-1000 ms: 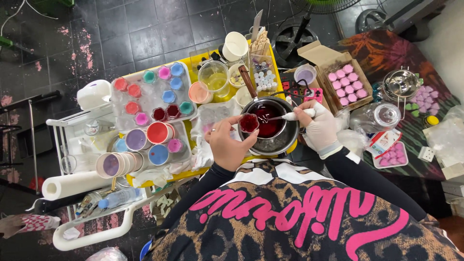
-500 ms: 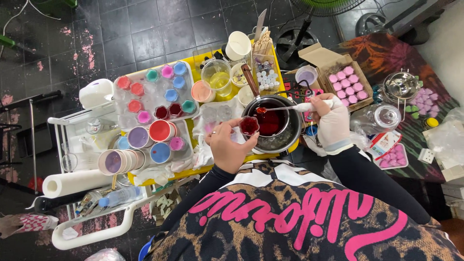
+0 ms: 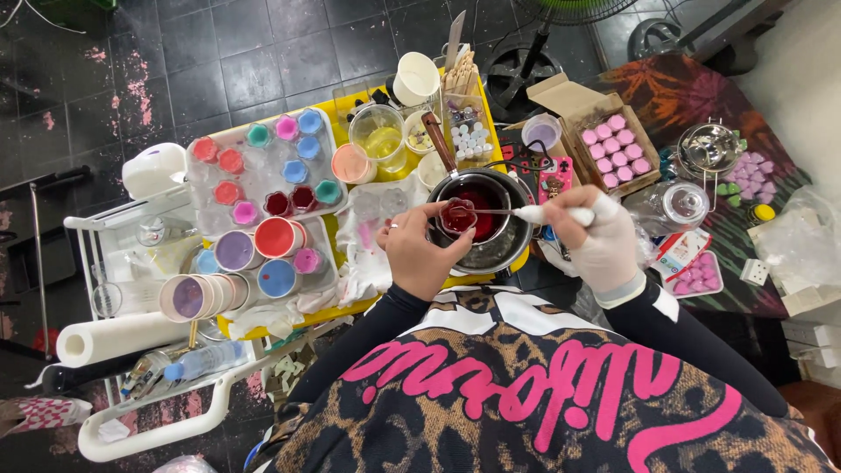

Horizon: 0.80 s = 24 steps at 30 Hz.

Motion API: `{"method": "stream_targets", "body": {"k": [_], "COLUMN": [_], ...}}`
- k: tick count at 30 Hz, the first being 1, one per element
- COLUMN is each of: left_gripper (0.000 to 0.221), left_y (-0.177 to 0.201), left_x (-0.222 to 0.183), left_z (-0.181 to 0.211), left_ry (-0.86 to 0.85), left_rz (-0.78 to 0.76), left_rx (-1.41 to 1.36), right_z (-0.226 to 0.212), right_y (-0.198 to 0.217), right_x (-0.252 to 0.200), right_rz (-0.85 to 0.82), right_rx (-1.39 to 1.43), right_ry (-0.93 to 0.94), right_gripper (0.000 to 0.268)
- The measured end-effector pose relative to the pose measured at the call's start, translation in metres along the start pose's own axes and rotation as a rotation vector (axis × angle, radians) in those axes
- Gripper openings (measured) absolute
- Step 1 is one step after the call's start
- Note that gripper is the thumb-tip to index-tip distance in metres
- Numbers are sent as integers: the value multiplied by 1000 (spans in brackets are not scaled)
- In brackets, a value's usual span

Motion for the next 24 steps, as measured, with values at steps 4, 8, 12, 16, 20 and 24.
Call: {"method": "stream_targets", "body": {"k": [4, 8, 12, 16, 20, 24], "left_gripper": [46, 46, 45, 45, 46, 46], "left_y": [-3, -2, 2, 10, 13, 19], "left_x": [-2, -1, -3, -4, -8, -7], "left_z": [-2, -1, -3, -2, -9, -9], "left_ry": [-25, -17, -6, -34, 38, 75], "left_rz": [11, 10, 21, 61, 38, 29], "left_rx": [-9, 9, -10, -12, -6, 18], "right_z": [-44, -31, 11, 40, 73, 76], "right_y": [-4, 8, 14, -6, -15, -20], "right_x": [-6, 2, 21, 34, 39, 42], "right_rz": [-71, 13, 129, 45, 28, 63], "right_rx": [-273, 9, -180, -145, -87, 61], "right_ry": [405, 250, 118, 126, -80, -229], "right_gripper": [6, 6, 5, 6, 9, 12]}}
Point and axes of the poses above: each hand's wrist, its own x-axis towards the middle knuckle, its own y-axis out of the back of the hand, z = x × y, the point moved 6 cm from there along x, towards the middle knuckle, and after that the axes turned 9 degrees about z, right-handed, at the moved point
